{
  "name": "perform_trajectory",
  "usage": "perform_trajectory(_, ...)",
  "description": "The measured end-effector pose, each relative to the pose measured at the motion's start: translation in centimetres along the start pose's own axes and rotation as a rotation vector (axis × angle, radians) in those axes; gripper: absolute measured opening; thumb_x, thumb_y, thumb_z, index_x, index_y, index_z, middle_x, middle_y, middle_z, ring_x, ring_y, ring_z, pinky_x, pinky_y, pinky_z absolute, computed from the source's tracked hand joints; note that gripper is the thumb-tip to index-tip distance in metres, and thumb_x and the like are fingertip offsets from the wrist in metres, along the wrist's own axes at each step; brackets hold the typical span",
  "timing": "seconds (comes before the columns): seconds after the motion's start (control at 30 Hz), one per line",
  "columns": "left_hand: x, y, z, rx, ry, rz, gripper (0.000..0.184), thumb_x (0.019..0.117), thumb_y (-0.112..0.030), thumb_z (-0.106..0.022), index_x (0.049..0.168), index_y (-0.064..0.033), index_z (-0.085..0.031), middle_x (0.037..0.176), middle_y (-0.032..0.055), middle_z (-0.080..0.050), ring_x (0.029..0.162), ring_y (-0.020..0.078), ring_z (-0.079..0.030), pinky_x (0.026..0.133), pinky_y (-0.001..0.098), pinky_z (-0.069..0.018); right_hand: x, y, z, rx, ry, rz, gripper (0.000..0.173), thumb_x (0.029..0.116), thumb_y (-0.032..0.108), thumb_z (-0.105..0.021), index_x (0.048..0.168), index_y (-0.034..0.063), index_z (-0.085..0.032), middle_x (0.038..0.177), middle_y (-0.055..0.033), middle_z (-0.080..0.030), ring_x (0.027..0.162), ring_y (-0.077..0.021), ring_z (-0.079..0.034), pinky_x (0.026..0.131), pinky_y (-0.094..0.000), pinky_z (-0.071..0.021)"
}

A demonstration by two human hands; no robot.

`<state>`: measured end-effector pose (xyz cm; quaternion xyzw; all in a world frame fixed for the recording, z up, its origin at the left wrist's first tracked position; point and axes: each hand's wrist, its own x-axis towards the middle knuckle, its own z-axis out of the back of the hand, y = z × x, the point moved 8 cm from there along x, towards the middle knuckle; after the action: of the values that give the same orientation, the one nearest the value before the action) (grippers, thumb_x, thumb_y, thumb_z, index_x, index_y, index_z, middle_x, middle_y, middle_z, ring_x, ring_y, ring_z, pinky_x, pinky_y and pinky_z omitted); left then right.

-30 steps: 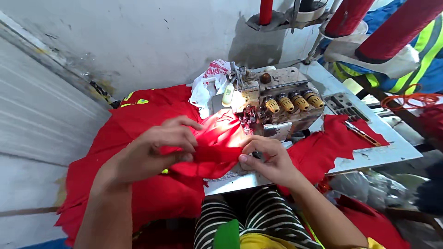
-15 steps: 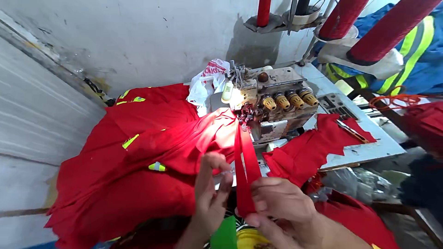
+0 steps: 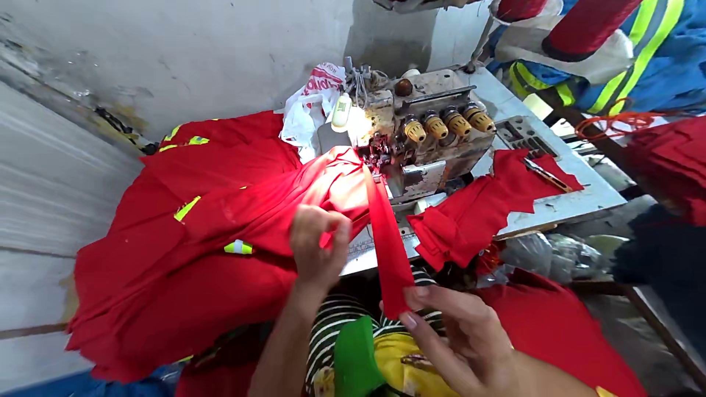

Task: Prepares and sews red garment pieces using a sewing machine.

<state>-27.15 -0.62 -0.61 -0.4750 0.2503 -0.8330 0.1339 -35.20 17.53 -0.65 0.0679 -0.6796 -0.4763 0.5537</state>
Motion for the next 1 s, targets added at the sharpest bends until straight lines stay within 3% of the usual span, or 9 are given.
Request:
perform_trajectory(0.1,1.0,5.8,0.5,0.334,0.283,-0.199,0.046,0.1047,-0.036,-0.035,0.095,0.0011,-0.061,0.094,0.0156,-0.064,0.089,0.0226,-0.065,0.079,0.0349,-0.0542,0.2,0.4,0.6,-0.012,0.035,-0.017,0.035,0.1017,0.010,-0.061,0.135,0.0132,-0.049,0.115,0.0011,-0.069,0.111,-0.0051,-0.067,0.105,-0.0248,-0.0516)
perform_trajectory(0.23,0.7,10.4,2.3,0.681,0.974,0.083,0.063,0.1031,-0.050,-0.041,0.116,0.0060,-0.067,0.106,0.0244,-0.070,0.102,0.0442,-0.069,0.082,0.0635,-0.0512,0.3,0.5,1.3,-0.006,0.067,-0.024,0.030,0.1033,0.016,-0.060,0.132,0.0131,-0.052,0.122,0.0027,-0.067,0.118,-0.0037,-0.063,0.110,-0.0251,-0.0465)
perform_trajectory(0.33,2.0,7.2,4.1,0.749,0.917,-0.153,0.041,0.0967,-0.031,-0.055,0.105,0.0054,-0.072,0.105,0.0265,-0.068,0.103,0.0481,-0.065,0.083,0.0635,-0.0496,0.5,0.1,1.2,0.019,0.084,-0.035,0.028,0.1050,0.022,-0.059,0.130,0.0121,-0.052,0.122,0.0039,-0.066,0.119,-0.0017,-0.061,0.111,-0.0238,-0.0450)
perform_trajectory(0.43,0.4,4.5,1.1,0.581,0.990,-0.121,0.030,0.0937,-0.004,-0.057,0.120,0.0020,-0.071,0.124,0.0244,-0.068,0.120,0.0459,-0.062,0.099,0.0653,-0.0455,0.7,0.4,0.2,0.048,0.108,-0.015,0.032,0.1062,0.028,-0.056,0.133,0.0115,-0.051,0.123,0.0035,-0.065,0.119,-0.0004,-0.060,0.115,-0.0264,-0.0401)
perform_trajectory(0.6,1.2,7.0,2.3,0.607,0.935,-0.020,0.018,0.0958,-0.013,-0.067,0.099,0.0034,-0.074,0.098,0.0228,-0.071,0.102,0.0462,-0.066,0.088,0.0698,-0.0450,-0.1,0.3,2.2,0.034,0.129,-0.075,0.044,0.1049,0.037,-0.058,0.142,0.0161,-0.046,0.118,0.0048,-0.066,0.110,0.0003,-0.063,0.099,-0.0189,-0.0508)
perform_trajectory(0.7,2.6,-0.5,5.7,0.534,0.824,-0.181,0.035,0.1003,-0.034,-0.054,0.083,-0.0091,-0.072,0.082,0.0097,-0.069,0.087,0.0324,-0.068,0.082,0.0613,-0.0460,0.0,-0.5,3.2,0.136,0.109,-0.123,0.047,0.1057,0.045,-0.052,0.145,0.0212,-0.044,0.116,0.0102,-0.068,0.107,0.0027,-0.064,0.095,-0.0173,-0.0518)
perform_trajectory(0.8,0.2,-11.0,3.3,0.379,0.897,-0.399,0.040,0.1059,-0.030,-0.045,0.079,-0.0113,-0.067,0.075,0.0050,-0.066,0.074,0.0220,-0.064,0.072,0.0402,-0.0470,1.6,-0.4,-0.2,0.260,0.126,-0.005,0.052,0.1084,0.052,-0.038,0.149,0.0190,-0.041,0.143,0.0081,-0.057,0.129,0.0005,-0.054,0.109,-0.0222,-0.0447)
perform_trajectory(0.87,-0.3,-12.2,1.8,0.375,0.941,-0.425,0.039,0.1044,-0.030,-0.043,0.079,-0.0108,-0.066,0.075,0.0055,-0.066,0.074,0.0226,-0.064,0.070,0.0393,-0.0448,2.4,-0.7,-2.5,0.243,0.192,0.027,0.067,0.1094,0.054,-0.028,0.143,-0.0022,-0.044,0.125,-0.0107,-0.065,0.115,-0.0070,-0.061,0.103,-0.0256,-0.0478)
perform_trajectory(1.0,1.5,-6.9,1.6,0.359,0.955,-0.334,0.037,0.1008,-0.038,-0.050,0.081,-0.0127,-0.069,0.077,0.0028,-0.068,0.077,0.0216,-0.066,0.076,0.0465,-0.0464,0.4,-2.8,-0.1,0.128,0.312,-0.124,0.082,0.1067,0.061,-0.015,0.146,-0.0069,-0.040,0.087,-0.0097,-0.067,0.085,-0.0068,-0.066,0.084,-0.0241,-0.0551)
